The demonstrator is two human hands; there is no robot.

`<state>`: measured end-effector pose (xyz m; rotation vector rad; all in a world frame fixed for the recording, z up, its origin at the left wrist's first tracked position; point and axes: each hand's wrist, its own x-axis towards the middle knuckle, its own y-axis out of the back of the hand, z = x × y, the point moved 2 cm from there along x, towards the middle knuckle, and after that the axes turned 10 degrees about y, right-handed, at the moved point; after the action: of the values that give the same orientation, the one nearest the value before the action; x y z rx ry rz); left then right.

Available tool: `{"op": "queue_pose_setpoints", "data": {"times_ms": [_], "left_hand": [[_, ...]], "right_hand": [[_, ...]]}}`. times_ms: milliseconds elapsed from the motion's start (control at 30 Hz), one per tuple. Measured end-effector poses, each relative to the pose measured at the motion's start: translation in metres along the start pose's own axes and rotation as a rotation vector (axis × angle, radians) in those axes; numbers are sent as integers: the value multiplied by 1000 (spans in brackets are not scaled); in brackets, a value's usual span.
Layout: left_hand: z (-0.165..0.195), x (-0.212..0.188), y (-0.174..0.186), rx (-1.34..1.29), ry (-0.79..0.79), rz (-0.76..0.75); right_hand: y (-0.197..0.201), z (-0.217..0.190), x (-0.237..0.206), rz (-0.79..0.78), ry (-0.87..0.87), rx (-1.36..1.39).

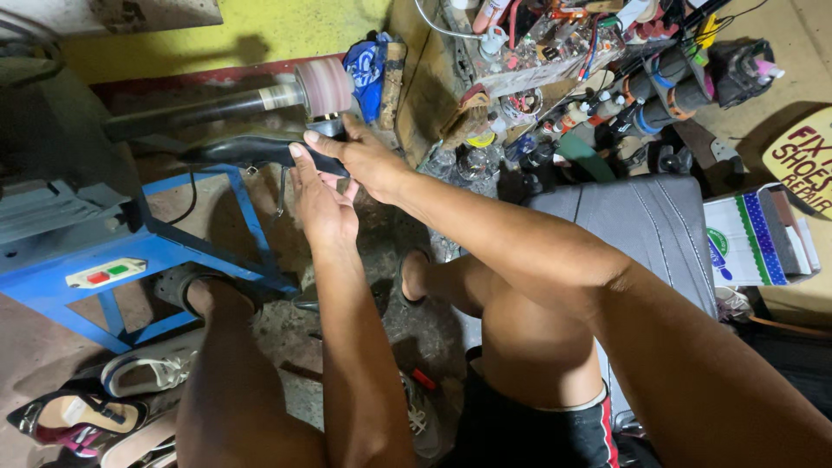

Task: The person uses a bench grinder to smooth and shape the heel of a black high-heeled shoe. They hold the shoe with both hands, pressing the heel against the rotating wheel to grind down the surface. The person repeatedly adjusts the shoe's angle to work on different parts of the heel.

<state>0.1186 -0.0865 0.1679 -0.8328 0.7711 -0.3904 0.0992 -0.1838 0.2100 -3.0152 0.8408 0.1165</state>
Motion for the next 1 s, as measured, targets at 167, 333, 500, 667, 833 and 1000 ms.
{"op": "queue_pose_setpoints", "data": {"times_ms": [167, 333, 500, 667, 833, 1000], "left_hand": [[-3, 2, 1, -4, 9, 8], [-10, 3, 0, 20, 51, 12], [-13, 3, -2, 11, 17, -5], [-9, 1, -10, 26, 37, -1], [-7, -4, -15, 40, 45, 34], [-9, 0, -14, 20, 22, 22]], "right_hand": [[2, -10, -4, -38, -108, -33], [2, -24, -12, -22, -144, 36], [8, -16, -9, 25, -90, -12], [12, -11, -5, 61, -112, -26], [11, -15, -4, 60, -105, -51], [9, -17, -4, 40, -115, 15]]}}
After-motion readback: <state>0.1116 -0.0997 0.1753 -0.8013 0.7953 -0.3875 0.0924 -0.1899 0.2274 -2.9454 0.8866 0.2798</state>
